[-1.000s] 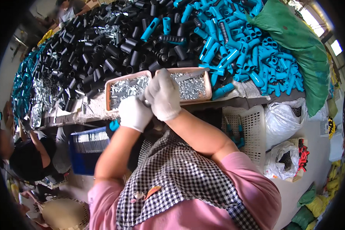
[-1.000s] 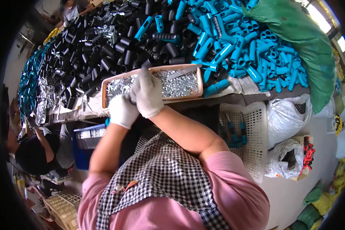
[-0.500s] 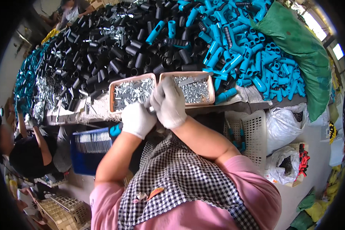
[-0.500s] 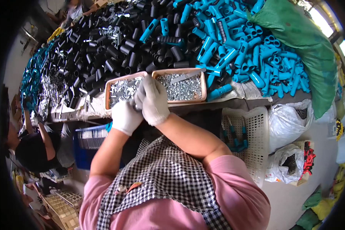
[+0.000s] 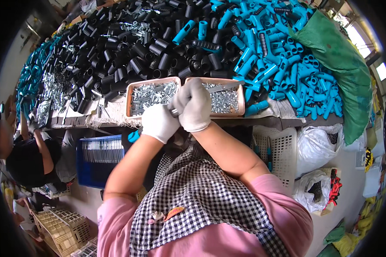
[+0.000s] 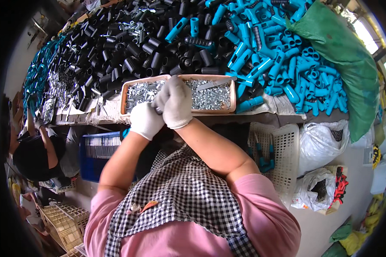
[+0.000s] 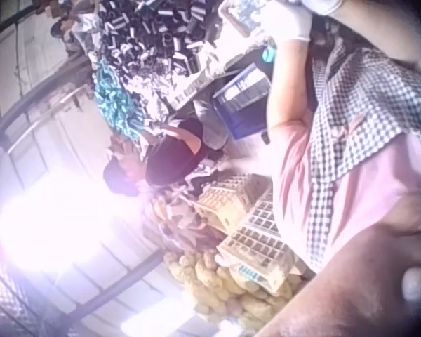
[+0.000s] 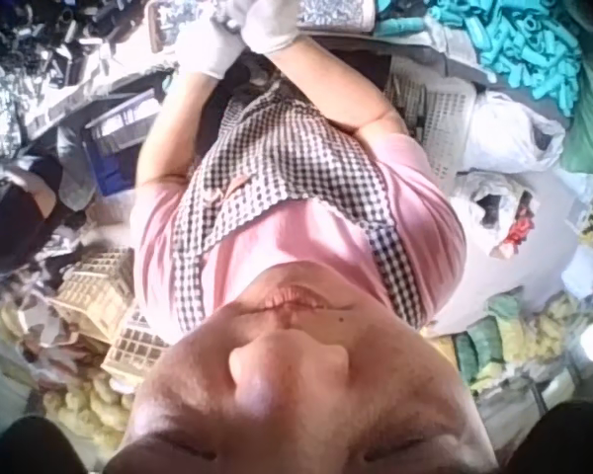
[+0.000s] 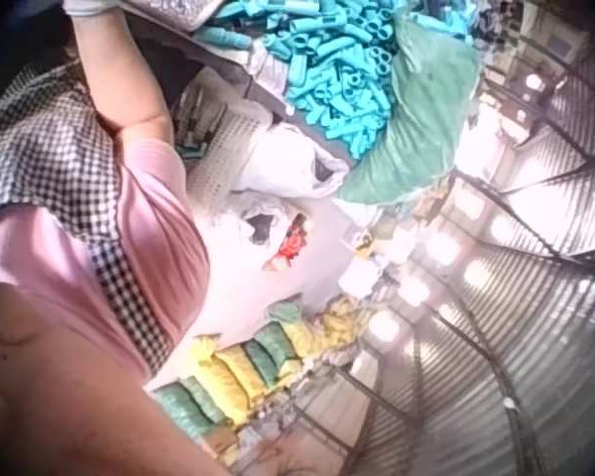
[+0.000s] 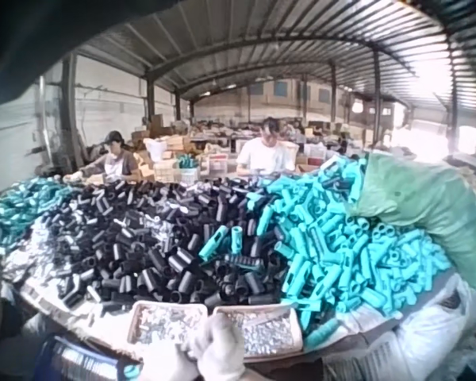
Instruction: Assembling mechanical components into plastic handles in a factory setting.
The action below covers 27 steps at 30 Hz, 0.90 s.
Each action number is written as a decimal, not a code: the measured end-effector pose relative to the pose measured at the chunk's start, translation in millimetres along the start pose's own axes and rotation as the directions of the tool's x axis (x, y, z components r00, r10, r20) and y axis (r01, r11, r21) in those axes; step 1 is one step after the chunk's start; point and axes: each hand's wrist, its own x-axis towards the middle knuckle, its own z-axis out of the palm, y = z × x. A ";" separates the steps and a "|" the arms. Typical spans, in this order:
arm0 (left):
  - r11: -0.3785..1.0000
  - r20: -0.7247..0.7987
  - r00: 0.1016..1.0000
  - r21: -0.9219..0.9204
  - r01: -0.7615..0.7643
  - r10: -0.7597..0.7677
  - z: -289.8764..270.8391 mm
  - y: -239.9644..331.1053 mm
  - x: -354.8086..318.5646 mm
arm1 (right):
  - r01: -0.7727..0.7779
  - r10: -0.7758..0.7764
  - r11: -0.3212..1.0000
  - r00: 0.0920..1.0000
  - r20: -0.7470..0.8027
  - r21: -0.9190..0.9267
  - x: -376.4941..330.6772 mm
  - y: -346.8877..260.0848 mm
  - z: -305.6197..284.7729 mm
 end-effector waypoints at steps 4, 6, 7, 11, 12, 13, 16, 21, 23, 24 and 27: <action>0.890 0.453 0.851 -0.455 -0.033 0.264 -27.5 1.5 -2.9 | -0.116 0.113 0.993 0.963 0.243 -0.002 -17.2 -28.9 1.4; 0.373 0.428 0.308 -0.901 0.223 0.850 5.9 -55.7 0.2 | -0.318 0.264 0.947 0.679 0.685 -0.050 -35.5 -54.5 16.2; 0.488 0.521 0.405 -0.852 0.191 0.751 14.3 -70.9 -6.6 | -0.340 0.218 0.938 0.421 0.881 -0.070 -27.8 -61.5 19.8; 0.501 0.673 0.221 -0.695 0.516 0.706 -13.2 -16.0 -2.3 | -0.078 0.152 0.986 0.785 0.601 -0.147 -33.6 -57.1 2.8; 0.613 0.722 0.385 -0.692 0.382 0.575 -23.6 -7.1 1.5 | -0.040 0.070 0.997 0.876 0.476 -0.073 -28.7 -40.6 0.2; 0.658 0.679 0.605 -0.683 0.316 0.415 -33.0 4.1 -0.3 | -0.046 0.068 0.997 0.928 0.366 -0.069 -23.5 -32.3 -1.7; 0.982 0.295 0.954 -0.191 0.005 0.053 -3.1 11.0 -0.2 | -0.014 0.010 0.999 0.996 0.087 0.048 -6.6 -10.9 -17.8; 0.992 0.186 0.980 0.120 0.047 -0.069 -5.0 19.9 -6.0 | -0.071 0.103 0.988 0.964 -0.247 0.136 2.9 -5.0 -20.2; 0.993 0.193 0.979 0.111 0.047 -0.068 -7.8 22.3 -8.8 | -0.076 0.103 0.991 0.963 -0.249 0.114 2.2 -6.9 -19.5; 0.991 0.181 0.983 0.132 0.016 -0.040 -7.3 21.7 -9.9 | -0.078 0.100 0.992 0.963 -0.252 0.098 0.7 -7.8 -18.5; 0.989 0.169 0.985 0.150 -0.006 -0.019 -8.1 20.6 -12.8 | -0.077 0.092 0.995 0.966 -0.241 0.069 -1.0 -7.0 -19.6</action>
